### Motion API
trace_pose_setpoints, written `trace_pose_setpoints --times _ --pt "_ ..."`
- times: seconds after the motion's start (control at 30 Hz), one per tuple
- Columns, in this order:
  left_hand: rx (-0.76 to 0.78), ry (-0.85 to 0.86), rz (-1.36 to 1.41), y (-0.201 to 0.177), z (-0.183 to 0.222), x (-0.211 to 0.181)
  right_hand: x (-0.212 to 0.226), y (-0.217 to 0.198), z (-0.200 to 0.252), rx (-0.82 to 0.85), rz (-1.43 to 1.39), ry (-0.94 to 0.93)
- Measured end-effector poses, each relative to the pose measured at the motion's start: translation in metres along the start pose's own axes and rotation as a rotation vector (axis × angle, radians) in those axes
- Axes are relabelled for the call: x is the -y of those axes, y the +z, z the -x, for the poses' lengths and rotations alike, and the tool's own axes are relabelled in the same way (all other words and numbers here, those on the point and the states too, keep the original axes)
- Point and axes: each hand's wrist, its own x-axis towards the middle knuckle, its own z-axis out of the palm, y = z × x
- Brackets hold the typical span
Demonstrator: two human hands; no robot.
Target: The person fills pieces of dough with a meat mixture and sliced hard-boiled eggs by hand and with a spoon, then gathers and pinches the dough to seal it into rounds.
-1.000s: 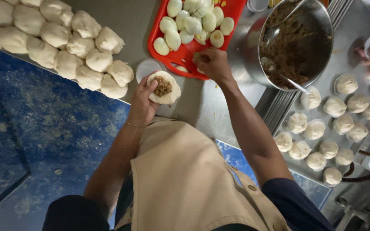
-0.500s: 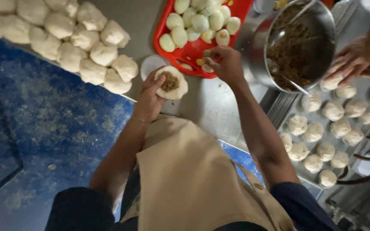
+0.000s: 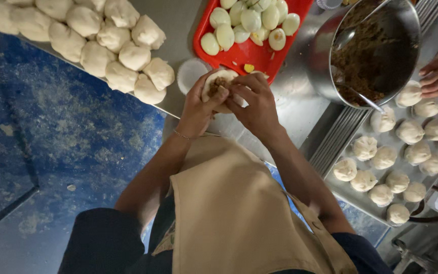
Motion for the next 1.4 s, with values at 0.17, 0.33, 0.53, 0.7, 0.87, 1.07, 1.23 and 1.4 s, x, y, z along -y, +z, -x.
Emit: trace_pose_setpoints --times 0.17,0.33,0.53,0.7,0.87,1.07,1.23,1.4 --pt "-0.017 0.113 -0.070 -0.010 0.006 0.006 -0.009 -0.001 0.018 0.039 -0.161 0.195" --pt "-0.211 0.055 -0.041 -0.033 0.026 0.005 -0.053 0.029 0.060 0.091 -0.122 0.759" --pt "-0.251 0.137 0.115 -0.049 0.037 0.020 -0.070 0.074 0.077 -0.039 -0.071 0.673" --pt "-0.229 0.132 0.137 -0.048 0.032 0.014 -0.069 0.064 0.049 -0.165 0.221 0.127" --pt "-0.247 0.090 0.025 -0.043 0.022 0.004 -0.076 0.066 0.017 0.067 0.234 0.148" --pt "-0.222 0.058 0.084 -0.042 0.011 0.000 -0.080 0.056 0.017 0.018 0.078 0.162" --pt "-0.178 0.045 0.158 -0.046 0.011 0.006 -0.084 0.052 0.045 0.035 0.129 0.131" --pt "-0.137 0.011 0.221 -0.044 0.018 0.002 -0.081 0.077 0.048 0.024 0.278 0.106"
